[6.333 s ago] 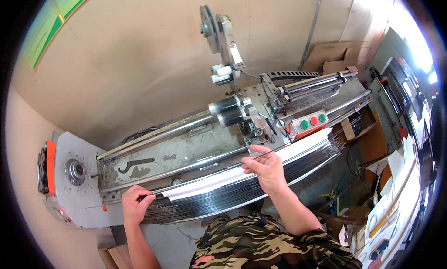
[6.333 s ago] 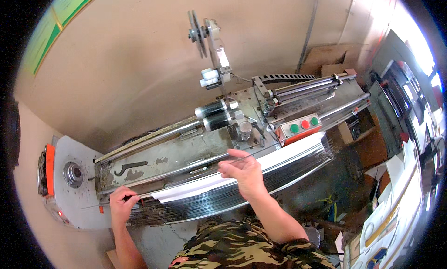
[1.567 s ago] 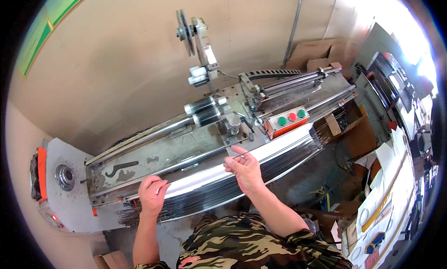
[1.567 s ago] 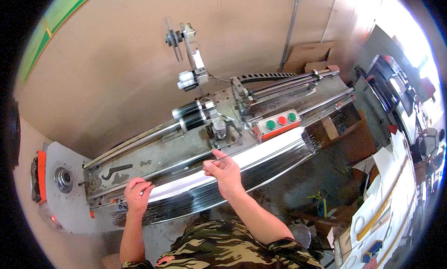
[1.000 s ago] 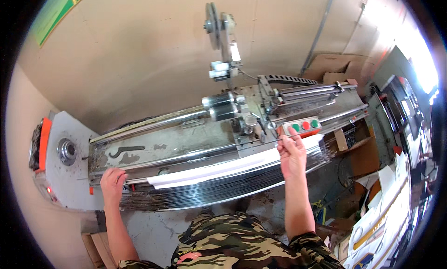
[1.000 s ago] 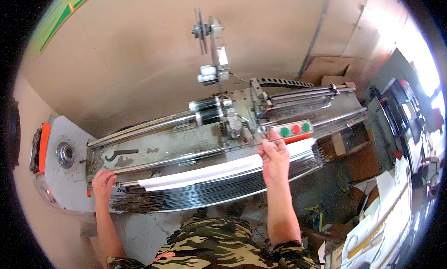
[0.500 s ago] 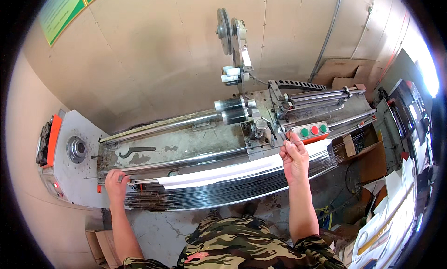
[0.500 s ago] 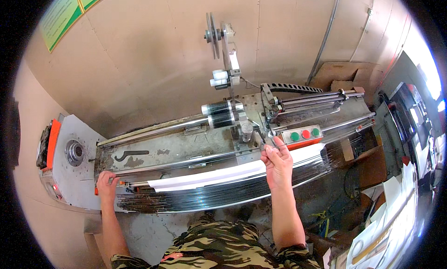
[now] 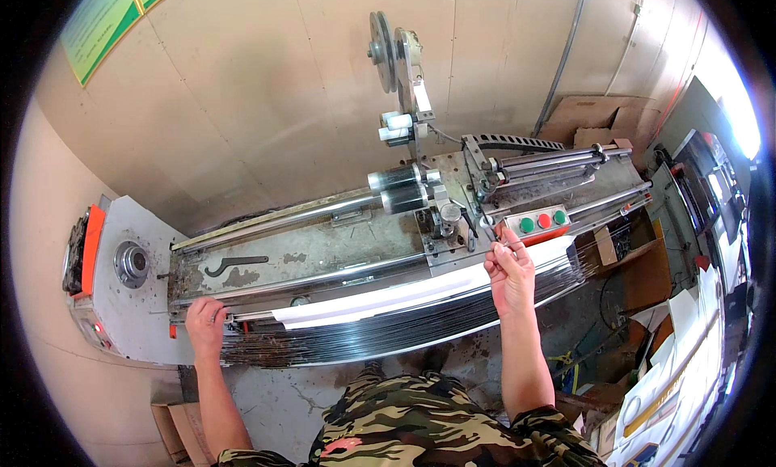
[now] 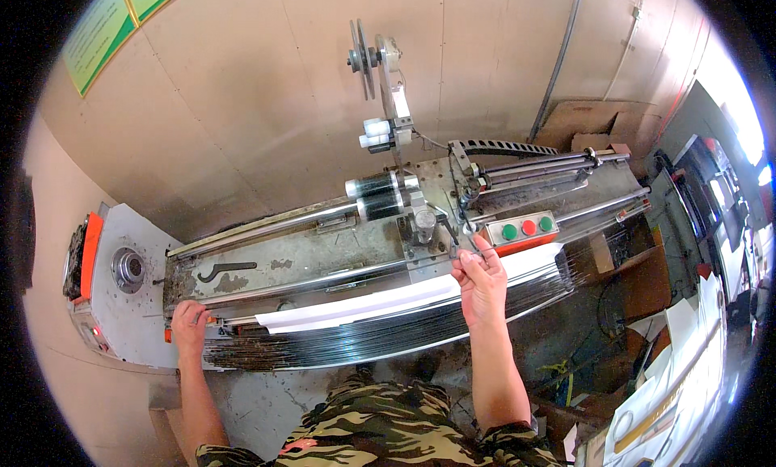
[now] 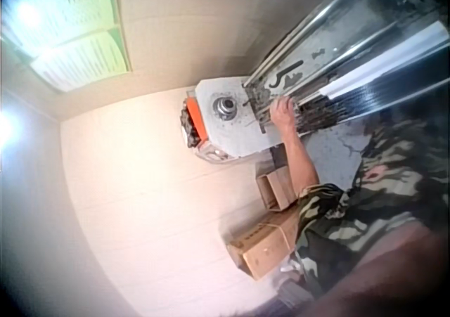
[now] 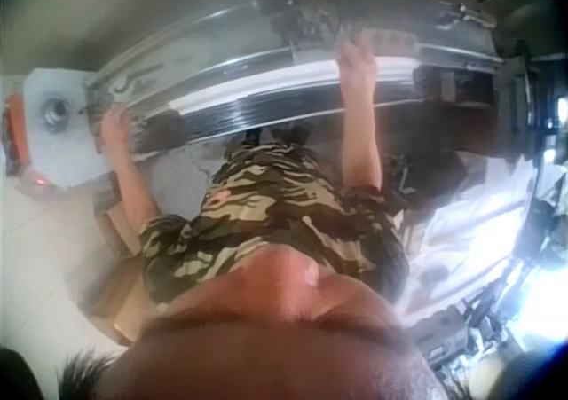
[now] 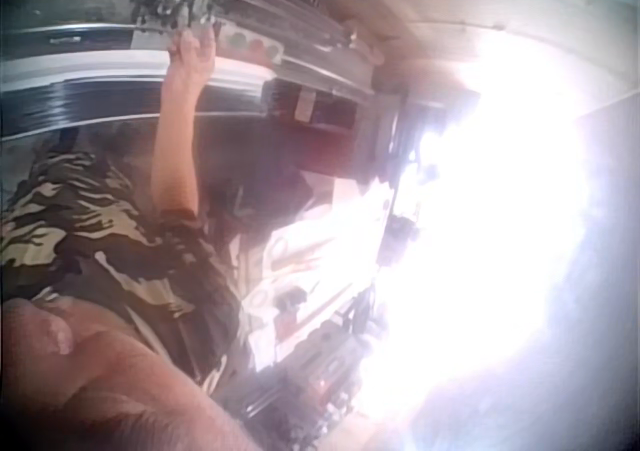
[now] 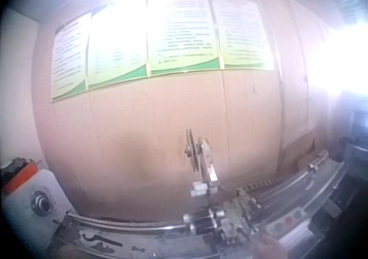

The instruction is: The person operates a metal cutting machine in a workshop. They repeatedly feed long metal rods into the machine, adjust the cutting mechanism, and remove the cut pieces. The person also briefly handles a roll of tape and a metal ruler on a nearby table.

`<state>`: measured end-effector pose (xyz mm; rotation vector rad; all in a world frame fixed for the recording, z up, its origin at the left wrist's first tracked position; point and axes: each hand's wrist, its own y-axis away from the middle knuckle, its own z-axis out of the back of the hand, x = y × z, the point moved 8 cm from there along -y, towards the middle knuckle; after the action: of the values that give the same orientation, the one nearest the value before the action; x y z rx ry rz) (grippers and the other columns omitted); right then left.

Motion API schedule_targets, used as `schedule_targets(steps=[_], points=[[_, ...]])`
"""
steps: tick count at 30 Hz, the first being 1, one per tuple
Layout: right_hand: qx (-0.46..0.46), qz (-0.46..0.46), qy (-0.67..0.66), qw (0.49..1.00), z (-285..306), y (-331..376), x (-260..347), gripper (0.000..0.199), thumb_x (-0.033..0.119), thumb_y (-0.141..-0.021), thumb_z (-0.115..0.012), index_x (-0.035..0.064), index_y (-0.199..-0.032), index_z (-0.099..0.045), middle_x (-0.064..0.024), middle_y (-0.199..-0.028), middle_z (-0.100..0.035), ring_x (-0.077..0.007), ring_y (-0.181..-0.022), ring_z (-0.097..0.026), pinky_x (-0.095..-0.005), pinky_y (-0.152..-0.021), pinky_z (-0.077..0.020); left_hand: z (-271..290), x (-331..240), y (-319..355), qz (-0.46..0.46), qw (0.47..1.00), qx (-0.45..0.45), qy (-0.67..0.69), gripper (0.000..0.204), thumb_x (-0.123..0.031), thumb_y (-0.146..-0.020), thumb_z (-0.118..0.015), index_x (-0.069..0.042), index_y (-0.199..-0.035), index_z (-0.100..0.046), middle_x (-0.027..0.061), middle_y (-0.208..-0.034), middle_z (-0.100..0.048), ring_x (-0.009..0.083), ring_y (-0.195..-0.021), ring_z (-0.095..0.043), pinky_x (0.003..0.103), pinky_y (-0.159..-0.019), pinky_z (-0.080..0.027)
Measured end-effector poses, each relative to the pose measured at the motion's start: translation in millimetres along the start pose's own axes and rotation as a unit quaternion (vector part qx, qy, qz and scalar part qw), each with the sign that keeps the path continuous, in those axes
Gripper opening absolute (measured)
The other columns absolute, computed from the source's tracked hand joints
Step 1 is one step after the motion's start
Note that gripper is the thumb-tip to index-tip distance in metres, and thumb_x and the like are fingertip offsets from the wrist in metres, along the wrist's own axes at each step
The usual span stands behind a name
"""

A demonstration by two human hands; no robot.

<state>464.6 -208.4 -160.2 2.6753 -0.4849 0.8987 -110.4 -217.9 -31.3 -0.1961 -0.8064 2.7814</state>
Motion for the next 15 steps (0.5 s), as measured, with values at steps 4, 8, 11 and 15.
schedule_targets(steps=[4,8,11,15], points=[[0.001,-0.009,0.035,0.999,5.3,3.1,-15.9,0.055,-0.002,-0.087,-0.070,-0.0040,-0.136,-0.044,-0.0099,-0.092,-0.067,-0.0173,-0.079,-0.067,-0.0291,-0.071,-0.0563,-5.2,-15.3,-5.0,-0.010,1.000,0.010,0.018,0.017,-0.003,-0.069,-0.078,-0.005,-0.080,-0.065,0.0087,-0.086,-0.064,0.0308,-0.083,-0.061,0.040,-0.074,-0.049],[-0.001,-0.063,0.068,0.996,-12.0,19.4,-45.0,0.062,-0.002,-0.082,-0.075,-0.0060,-0.136,-0.044,-0.0112,-0.092,-0.067,-0.0183,-0.080,-0.067,-0.0311,-0.071,-0.0570,-10.9,-32.1,-2.7,-0.026,1.000,0.001,0.011,0.019,-0.004,-0.068,-0.079,-0.005,-0.080,-0.064,0.0080,-0.085,-0.063,0.0300,-0.082,-0.060,0.040,-0.072,-0.048],[0.007,-0.093,0.087,0.992,-30.0,32.4,-61.0,0.062,-0.002,-0.081,-0.076,-0.0078,-0.135,-0.044,-0.0135,-0.092,-0.067,-0.0194,-0.081,-0.067,-0.0308,-0.072,-0.0580,-13.5,-47.8,-4.3,-0.050,0.999,-0.005,0.012,0.019,-0.005,-0.068,-0.079,-0.005,-0.079,-0.064,0.0074,-0.084,-0.063,0.0293,-0.080,-0.060,0.039,-0.071,-0.047],[0.024,-0.086,0.094,0.992,-41.5,41.4,-65.4,0.062,-0.002,-0.082,-0.076,-0.0100,-0.135,-0.043,-0.0150,-0.094,-0.067,-0.0198,-0.082,-0.068,-0.0302,-0.072,-0.0578,-13.1,-63.1,-10.1,-0.076,0.997,-0.011,0.024,0.019,-0.005,-0.068,-0.079,-0.005,-0.079,-0.063,0.0072,-0.084,-0.062,0.0289,-0.079,-0.060,0.039,-0.069,-0.047]])
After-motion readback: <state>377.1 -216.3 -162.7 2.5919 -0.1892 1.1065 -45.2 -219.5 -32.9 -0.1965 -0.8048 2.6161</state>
